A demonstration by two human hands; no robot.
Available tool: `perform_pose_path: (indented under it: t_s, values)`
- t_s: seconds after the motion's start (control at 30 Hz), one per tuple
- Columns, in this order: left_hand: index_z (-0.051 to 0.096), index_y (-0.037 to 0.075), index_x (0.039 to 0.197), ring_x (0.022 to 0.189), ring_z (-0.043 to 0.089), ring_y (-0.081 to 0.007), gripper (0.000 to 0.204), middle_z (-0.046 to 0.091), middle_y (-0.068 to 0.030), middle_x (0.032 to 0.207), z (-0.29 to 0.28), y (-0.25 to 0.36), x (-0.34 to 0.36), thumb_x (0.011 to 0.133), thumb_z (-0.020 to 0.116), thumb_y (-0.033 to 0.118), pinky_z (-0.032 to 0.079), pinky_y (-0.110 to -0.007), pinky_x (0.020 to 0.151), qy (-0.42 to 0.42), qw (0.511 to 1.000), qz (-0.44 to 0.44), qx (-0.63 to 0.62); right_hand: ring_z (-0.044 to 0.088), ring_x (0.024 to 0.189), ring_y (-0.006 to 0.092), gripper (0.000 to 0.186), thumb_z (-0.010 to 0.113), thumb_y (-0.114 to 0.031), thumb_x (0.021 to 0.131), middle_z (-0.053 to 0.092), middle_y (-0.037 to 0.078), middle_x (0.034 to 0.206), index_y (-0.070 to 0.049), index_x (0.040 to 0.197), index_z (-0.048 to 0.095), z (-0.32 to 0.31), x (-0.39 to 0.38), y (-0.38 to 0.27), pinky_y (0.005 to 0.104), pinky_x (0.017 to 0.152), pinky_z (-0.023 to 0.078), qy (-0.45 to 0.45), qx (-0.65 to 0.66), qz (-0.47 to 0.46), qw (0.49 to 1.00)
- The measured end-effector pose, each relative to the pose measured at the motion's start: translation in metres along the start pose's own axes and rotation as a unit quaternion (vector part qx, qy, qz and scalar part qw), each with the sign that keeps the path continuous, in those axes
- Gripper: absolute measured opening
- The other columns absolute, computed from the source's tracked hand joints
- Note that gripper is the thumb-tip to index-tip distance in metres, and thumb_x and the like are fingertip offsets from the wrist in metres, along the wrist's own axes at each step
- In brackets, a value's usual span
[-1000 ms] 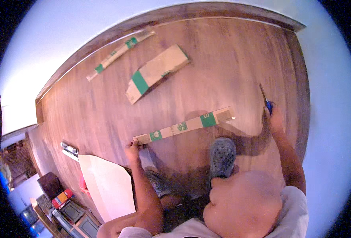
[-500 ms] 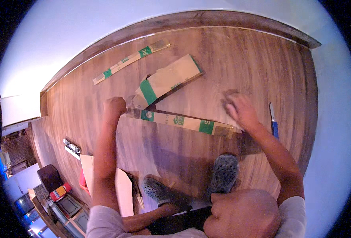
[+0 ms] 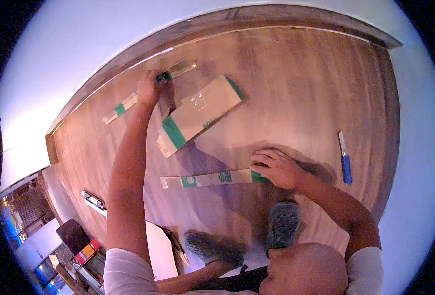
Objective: The person cuts cardboard pieces with a utility knife and places them as spacers along the baseboard. They then apply sealant from a caulking gun into the gap between the flooring and the wall.
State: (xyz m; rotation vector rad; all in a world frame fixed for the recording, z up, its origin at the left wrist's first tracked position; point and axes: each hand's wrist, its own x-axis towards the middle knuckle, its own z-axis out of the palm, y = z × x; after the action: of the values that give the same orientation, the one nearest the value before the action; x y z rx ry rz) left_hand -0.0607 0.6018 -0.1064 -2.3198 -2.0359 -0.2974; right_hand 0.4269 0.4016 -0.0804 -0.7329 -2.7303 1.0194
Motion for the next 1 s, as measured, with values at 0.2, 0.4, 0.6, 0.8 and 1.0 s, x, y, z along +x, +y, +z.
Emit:
perform_pose_path:
  t_s: [0.2,0.4,0.6,0.8,1.0]
  values:
    - [0.062,0.013,0.113,0.090,0.069,-0.0446,0.015,0.072,-0.0182,0.106,-0.092,0.060,-0.020,0.098,0.060,0.017,0.054,-0.057,0.074,-0.078,0.996,-0.024,-0.046,0.056,0.129,0.0351,0.032,0.068,-0.016,0.094,0.064,0.014,0.131,-0.007,0.125,0.069,-0.016,-0.029,-0.008,0.0457,0.112,0.045,0.086,0.084,0.139,0.983]
    - [0.063,0.008,0.116,0.098,0.067,-0.0457,0.018,0.071,-0.0239,0.103,-0.177,0.208,-0.112,0.100,0.062,0.016,0.053,-0.049,0.079,-0.253,0.944,-0.027,-0.210,0.064,0.114,0.0254,0.033,0.063,-0.020,0.103,0.068,0.015,0.122,-0.001,0.130,0.065,-0.057,-0.014,-0.045,0.0382,0.101,0.051,0.315,0.331,0.252,0.853]
    - [0.061,0.002,0.120,0.093,0.070,-0.0406,0.023,0.068,-0.0264,0.099,-0.153,0.281,-0.181,0.101,0.058,0.014,0.054,-0.045,0.081,-0.387,0.804,-0.086,-0.442,0.062,0.079,0.0074,0.032,0.060,-0.016,0.106,0.068,0.004,0.094,-0.002,0.134,0.059,-0.070,-0.014,-0.072,0.0258,0.071,0.053,0.290,0.466,0.272,0.790]
    - [0.059,0.003,0.126,0.076,0.069,-0.0186,0.024,0.065,-0.0056,0.093,-0.157,0.318,-0.196,0.105,0.053,0.013,0.059,-0.034,0.068,-0.402,0.582,-0.206,-0.676,0.057,0.071,0.0081,0.030,0.057,-0.018,0.107,0.061,0.001,0.083,-0.001,0.131,0.060,-0.071,-0.024,-0.089,0.0245,0.064,0.049,0.387,0.533,0.278,0.699]
    - [0.054,0.005,0.121,0.071,0.070,-0.0236,0.021,0.068,-0.0116,0.088,-0.164,0.340,-0.216,0.106,0.056,0.019,0.061,-0.038,0.066,-0.398,0.407,-0.294,-0.767,0.060,0.077,0.0095,0.038,0.051,-0.033,0.111,0.065,0.002,0.090,-0.001,0.127,0.065,-0.066,-0.031,-0.067,0.0257,0.068,0.049,0.292,0.689,0.182,0.638]
